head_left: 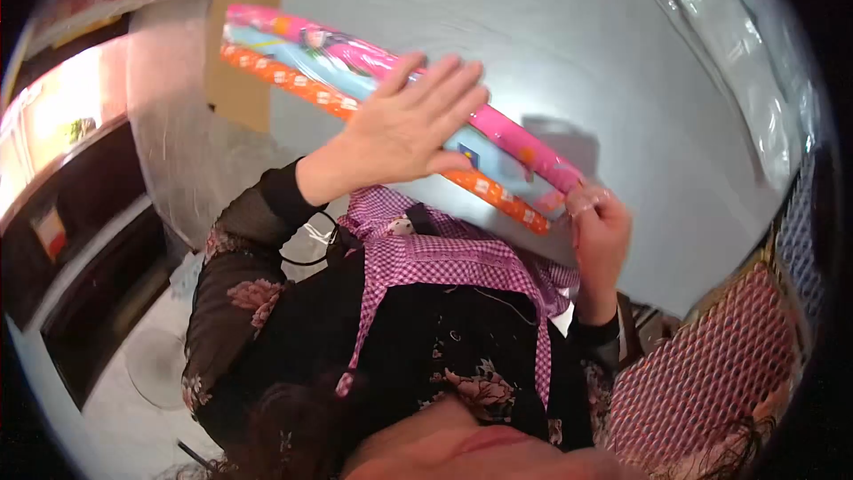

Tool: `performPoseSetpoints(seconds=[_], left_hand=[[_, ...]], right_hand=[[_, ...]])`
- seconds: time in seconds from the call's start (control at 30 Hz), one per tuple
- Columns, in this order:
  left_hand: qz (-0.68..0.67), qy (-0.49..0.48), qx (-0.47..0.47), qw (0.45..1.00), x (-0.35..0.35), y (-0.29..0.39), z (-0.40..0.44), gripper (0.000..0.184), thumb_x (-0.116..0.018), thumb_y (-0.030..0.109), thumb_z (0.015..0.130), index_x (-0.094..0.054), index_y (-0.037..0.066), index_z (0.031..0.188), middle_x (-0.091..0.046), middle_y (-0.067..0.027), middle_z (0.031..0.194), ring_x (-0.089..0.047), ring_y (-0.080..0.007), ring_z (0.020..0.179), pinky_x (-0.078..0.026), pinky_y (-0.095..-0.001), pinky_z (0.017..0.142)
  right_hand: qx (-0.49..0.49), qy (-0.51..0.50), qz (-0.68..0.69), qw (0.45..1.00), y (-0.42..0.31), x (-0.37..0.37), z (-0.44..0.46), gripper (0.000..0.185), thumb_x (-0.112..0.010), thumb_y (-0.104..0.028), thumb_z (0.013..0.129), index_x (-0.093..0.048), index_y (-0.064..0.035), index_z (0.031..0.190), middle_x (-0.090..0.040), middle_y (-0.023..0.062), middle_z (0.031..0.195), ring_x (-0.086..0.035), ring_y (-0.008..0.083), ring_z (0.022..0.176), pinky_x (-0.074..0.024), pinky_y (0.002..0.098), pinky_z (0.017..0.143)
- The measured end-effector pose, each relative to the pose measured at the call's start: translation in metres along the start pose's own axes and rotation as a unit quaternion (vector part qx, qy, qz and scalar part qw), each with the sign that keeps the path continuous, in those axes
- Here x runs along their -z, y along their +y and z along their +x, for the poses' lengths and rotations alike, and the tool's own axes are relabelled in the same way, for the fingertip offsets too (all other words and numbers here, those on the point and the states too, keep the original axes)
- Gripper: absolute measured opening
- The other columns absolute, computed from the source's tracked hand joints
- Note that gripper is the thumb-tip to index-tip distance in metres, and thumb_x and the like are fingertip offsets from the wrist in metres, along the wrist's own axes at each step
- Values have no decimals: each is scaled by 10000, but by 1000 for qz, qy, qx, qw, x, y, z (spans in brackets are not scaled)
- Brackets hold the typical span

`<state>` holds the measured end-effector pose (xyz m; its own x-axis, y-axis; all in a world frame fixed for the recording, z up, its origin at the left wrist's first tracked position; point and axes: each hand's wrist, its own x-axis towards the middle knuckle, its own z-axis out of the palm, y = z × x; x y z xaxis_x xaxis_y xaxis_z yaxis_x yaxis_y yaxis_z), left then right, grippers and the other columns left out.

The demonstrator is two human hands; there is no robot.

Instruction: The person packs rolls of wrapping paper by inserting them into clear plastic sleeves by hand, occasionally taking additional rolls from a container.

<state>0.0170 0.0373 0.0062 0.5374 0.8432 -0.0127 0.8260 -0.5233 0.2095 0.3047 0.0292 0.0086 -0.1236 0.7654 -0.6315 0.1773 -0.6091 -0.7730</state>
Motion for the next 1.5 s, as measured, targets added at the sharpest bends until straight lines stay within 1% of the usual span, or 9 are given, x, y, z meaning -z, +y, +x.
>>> performPoseSetpoints(seconds=[0.13, 0.2, 0.3, 0.4, 0.67, 0.83, 1.0, 1.3, 1.5], left_hand=[[-6, 23, -18, 1000, 1, 2, 5, 728, -612, 539, 763, -502, 24, 1265, -484, -140, 1346, -443, -285, 1251, -319, -473, 1040], [16, -13, 7, 1000, 9, 2, 10, 721, -516, 564, 821, -473, 30, 1304, -427, -139, 1421, -417, -271, 1306, -311, -458, 1062], [-24, 32, -14, 999, 7, 1, 10, 786, -661, 513, 671, -499, 14, 1257, -459, -149, 1380, -445, -272, 1270, -337, -477, 1042], [-36, 43, -17, 998, 9, 0, 9, 797, -649, 520, 669, -492, 10, 1261, -453, -148, 1384, -444, -273, 1269, -336, -489, 1039], [-31, 73, -13, 997, 1, 2, 3, 750, -656, 504, 736, -484, 16, 1279, -463, -143, 1379, -454, -271, 1269, -320, -499, 1051], [-17, 85, -28, 996, -7, 11, -2, 720, -620, 514, 773, -489, 38, 1297, -469, -116, 1384, -441, -252, 1289, -272, -496, 1084], [26, 69, -12, 997, -3, 9, -7, 681, -572, 513, 821, -468, 68, 1326, -469, -100, 1382, -405, -242, 1315, -251, -495, 1095], [41, 118, -28, 992, -10, 7, -7, 617, -569, 525, 835, -526, 95, 1275, -545, -83, 1280, -468, -235, 1232, -306, -482, 1057], [38, 97, -18, 994, -6, 8, -8, 624, -576, 502, 834, -490, 104, 1307, -513, -86, 1327, -445, -237, 1270, -292, -469, 1067]], right_hand=[[-7, 7, -18, 1000, -6, 3, 3, 175, -587, -45, 854, -555, -45, 682, -484, -39, 590, -389, 30, 487, -265, 205, 442], [6, -4, -3, 1000, -6, 5, 6, 157, -581, -39, 854, -563, -42, 699, -487, -40, 596, -386, 30, 482, -263, 203, 441], [26, 3, 10, 1000, 3, 7, 8, 127, -585, -47, 871, -589, -37, 744, -497, -38, 610, -375, 24, 463, -252, 192, 427], [39, -9, 36, 999, 16, 11, 9, 94, -589, -62, 889, -607, -32, 802, -504, -29, 615, -363, 21, 443, -245, 184, 413], [13, 25, 58, 998, 25, 17, -8, 62, -580, -68, 881, -610, -20, 907, -508, -20, 613, -383, 36, 444, -260, 190, 400], [-17, 41, -78, 996, 34, 14, -28, 140, -669, -95, 812, -655, 9, 904, -556, -19, 675, -441, 34, 547, -339, 202, 484], [90, 88, -42, 991, 49, -3, -24, 102, -657, -80, 813, -674, -2, 878, -541, -51, 671, -437, 30, 583, -323, 202, 508], [70, 87, -3, 994, 48, -8, -24, 108, -656, -90, 831, -671, 1, 888, -525, -51, 617, -431, 22, 513, -311, 191, 458], [132, 86, -44, 987, 56, -9, -20, 100, -659, -92, 831, -666, -6, 881, -534, -52, 631, -437, 21, 521, -326, 195, 467]])
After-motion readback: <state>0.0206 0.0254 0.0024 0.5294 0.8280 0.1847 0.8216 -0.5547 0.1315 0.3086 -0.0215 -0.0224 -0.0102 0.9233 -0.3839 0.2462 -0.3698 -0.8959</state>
